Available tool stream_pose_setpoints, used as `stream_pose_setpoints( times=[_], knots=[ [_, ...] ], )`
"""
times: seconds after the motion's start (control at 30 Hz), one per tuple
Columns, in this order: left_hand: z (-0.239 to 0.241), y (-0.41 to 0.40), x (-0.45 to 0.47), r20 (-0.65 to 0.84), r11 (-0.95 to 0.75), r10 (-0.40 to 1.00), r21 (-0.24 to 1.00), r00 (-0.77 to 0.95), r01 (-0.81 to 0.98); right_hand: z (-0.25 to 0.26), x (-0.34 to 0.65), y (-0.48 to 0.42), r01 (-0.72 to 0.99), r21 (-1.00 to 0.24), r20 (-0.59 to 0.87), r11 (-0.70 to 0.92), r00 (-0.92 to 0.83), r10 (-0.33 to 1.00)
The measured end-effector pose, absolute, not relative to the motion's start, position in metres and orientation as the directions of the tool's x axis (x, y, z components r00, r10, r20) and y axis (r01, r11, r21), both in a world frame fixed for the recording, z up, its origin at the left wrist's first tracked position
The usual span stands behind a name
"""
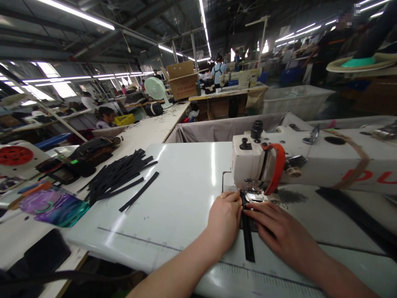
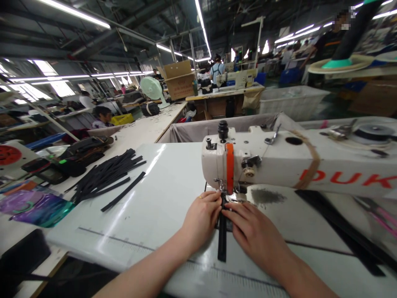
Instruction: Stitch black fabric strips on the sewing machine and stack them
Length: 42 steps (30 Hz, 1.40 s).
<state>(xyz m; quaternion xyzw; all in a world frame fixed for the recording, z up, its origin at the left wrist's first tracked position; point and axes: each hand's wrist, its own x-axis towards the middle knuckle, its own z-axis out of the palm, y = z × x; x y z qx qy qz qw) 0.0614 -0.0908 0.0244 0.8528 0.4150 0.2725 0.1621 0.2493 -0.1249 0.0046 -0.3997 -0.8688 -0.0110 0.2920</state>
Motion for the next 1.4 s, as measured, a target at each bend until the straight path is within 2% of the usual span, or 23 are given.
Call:
stream_pose_setpoints(
  times=[0.23, 0.43, 0.6, 0.77, 0.93, 1.17, 1.4],
  knots=[
    [0.023, -0.089, 0.063, 0.326, -0.581, 0.813, 0.505, 0.483, 0.638, 0.011, 0.248, -0.127, 0.701, -0.238, 0.521, 0.672, -0.492, 0.698],
    [0.024, -0.085, 0.065, 0.321, -0.567, 0.823, 0.496, 0.468, 0.657, 0.020, 0.250, -0.131, 0.572, -0.321, 0.523, 0.755, -0.557, 0.645],
    [0.026, -0.086, 0.066, 0.317, -0.558, 0.829, 0.495, 0.460, 0.666, 0.019, 0.250, -0.131, 0.580, -0.333, 0.504, 0.744, -0.557, 0.660],
    [0.028, -0.086, 0.066, 0.303, -0.559, 0.829, 0.492, 0.471, 0.667, 0.013, 0.251, -0.126, 0.650, -0.291, 0.510, 0.702, -0.516, 0.688],
    [0.024, -0.086, 0.068, 0.324, -0.564, 0.826, 0.490, 0.461, 0.665, 0.006, 0.252, -0.118, 0.727, -0.182, 0.544, 0.662, -0.486, 0.684],
    [0.027, -0.086, 0.067, 0.322, -0.583, 0.813, 0.459, 0.486, 0.670, 0.002, 0.251, -0.113, 0.793, -0.110, 0.501, 0.599, -0.476, 0.723],
    [0.024, -0.087, 0.067, 0.334, -0.600, 0.800, 0.445, 0.499, 0.665, 0.005, 0.249, -0.115, 0.793, -0.128, 0.505, 0.595, -0.464, 0.728]
  ],
)
